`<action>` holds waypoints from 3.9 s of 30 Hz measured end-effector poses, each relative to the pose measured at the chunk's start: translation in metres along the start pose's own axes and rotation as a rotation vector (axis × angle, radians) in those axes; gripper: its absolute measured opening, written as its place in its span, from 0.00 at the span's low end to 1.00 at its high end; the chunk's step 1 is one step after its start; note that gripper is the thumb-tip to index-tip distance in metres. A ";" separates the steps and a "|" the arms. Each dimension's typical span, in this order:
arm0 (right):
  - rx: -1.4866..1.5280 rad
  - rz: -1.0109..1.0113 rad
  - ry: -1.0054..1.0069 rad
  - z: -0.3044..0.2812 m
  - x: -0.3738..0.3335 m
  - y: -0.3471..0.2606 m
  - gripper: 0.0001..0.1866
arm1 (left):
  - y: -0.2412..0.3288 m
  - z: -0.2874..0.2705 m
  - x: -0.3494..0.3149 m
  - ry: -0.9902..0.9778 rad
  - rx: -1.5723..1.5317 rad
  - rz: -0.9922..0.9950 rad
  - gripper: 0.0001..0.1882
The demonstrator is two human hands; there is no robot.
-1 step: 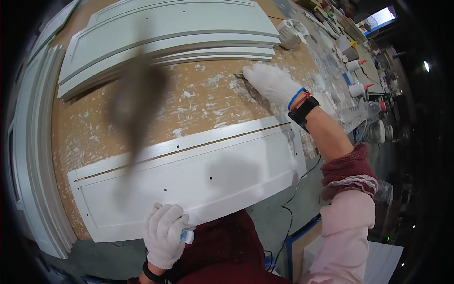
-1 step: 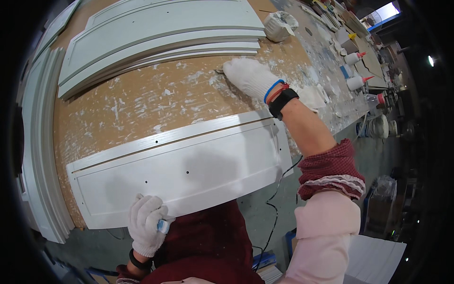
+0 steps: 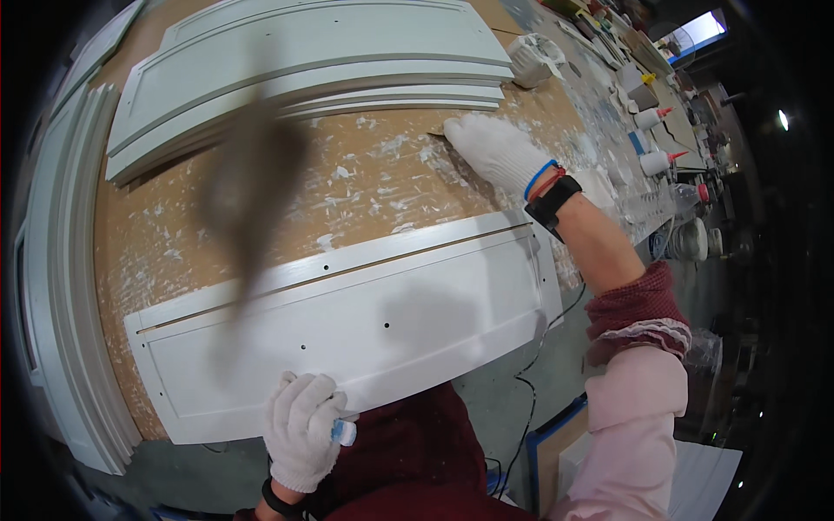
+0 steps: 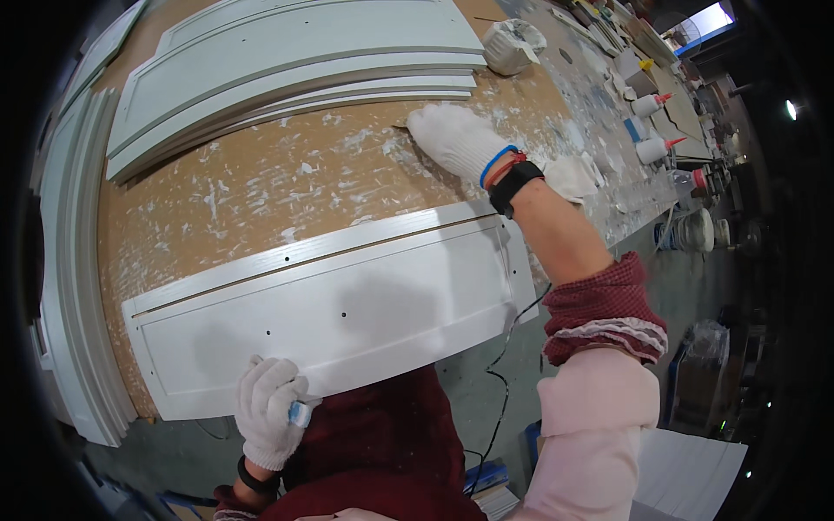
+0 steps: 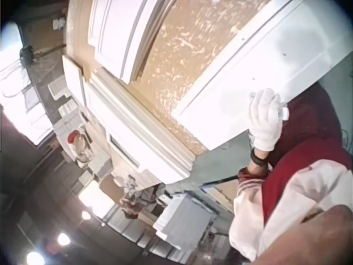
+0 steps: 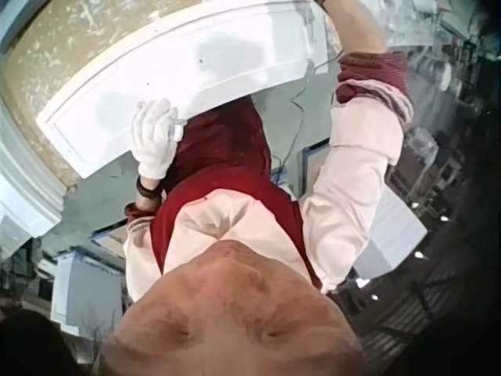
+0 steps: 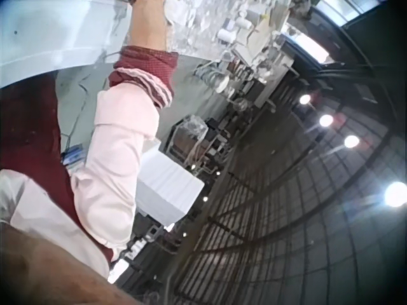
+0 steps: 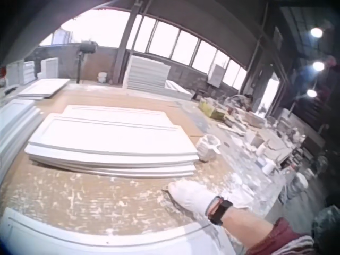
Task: Applying a blue sealant or wax stick to the edges and grooves of white furniture panels.
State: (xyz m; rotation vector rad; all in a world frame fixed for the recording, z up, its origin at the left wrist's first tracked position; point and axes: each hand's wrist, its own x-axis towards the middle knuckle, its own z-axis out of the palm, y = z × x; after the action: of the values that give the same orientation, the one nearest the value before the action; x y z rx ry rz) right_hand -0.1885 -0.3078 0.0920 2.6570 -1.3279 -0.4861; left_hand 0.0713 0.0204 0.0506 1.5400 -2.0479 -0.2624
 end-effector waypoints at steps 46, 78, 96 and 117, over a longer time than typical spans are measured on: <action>0.560 0.030 0.299 0.026 -0.232 -0.150 0.06 | -0.038 -0.025 -0.022 0.245 -0.253 -0.117 0.19; 0.180 -0.389 0.540 -0.059 -0.108 -0.386 0.05 | -0.095 -0.072 -0.120 0.713 -0.577 -0.795 0.13; 0.432 -0.612 0.444 -0.077 -0.071 -0.392 0.06 | -0.091 -0.078 -0.136 1.013 -0.615 -0.916 0.16; 0.423 -0.773 0.050 -0.097 0.011 -0.363 0.07 | -0.072 -0.035 -0.055 0.364 0.015 -0.052 0.09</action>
State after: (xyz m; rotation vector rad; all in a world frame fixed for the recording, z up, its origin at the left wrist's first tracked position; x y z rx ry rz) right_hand 0.1245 -0.0997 0.0868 3.4593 -0.3540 -0.2079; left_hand 0.1596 0.0548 0.0279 1.5237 -1.7308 0.0158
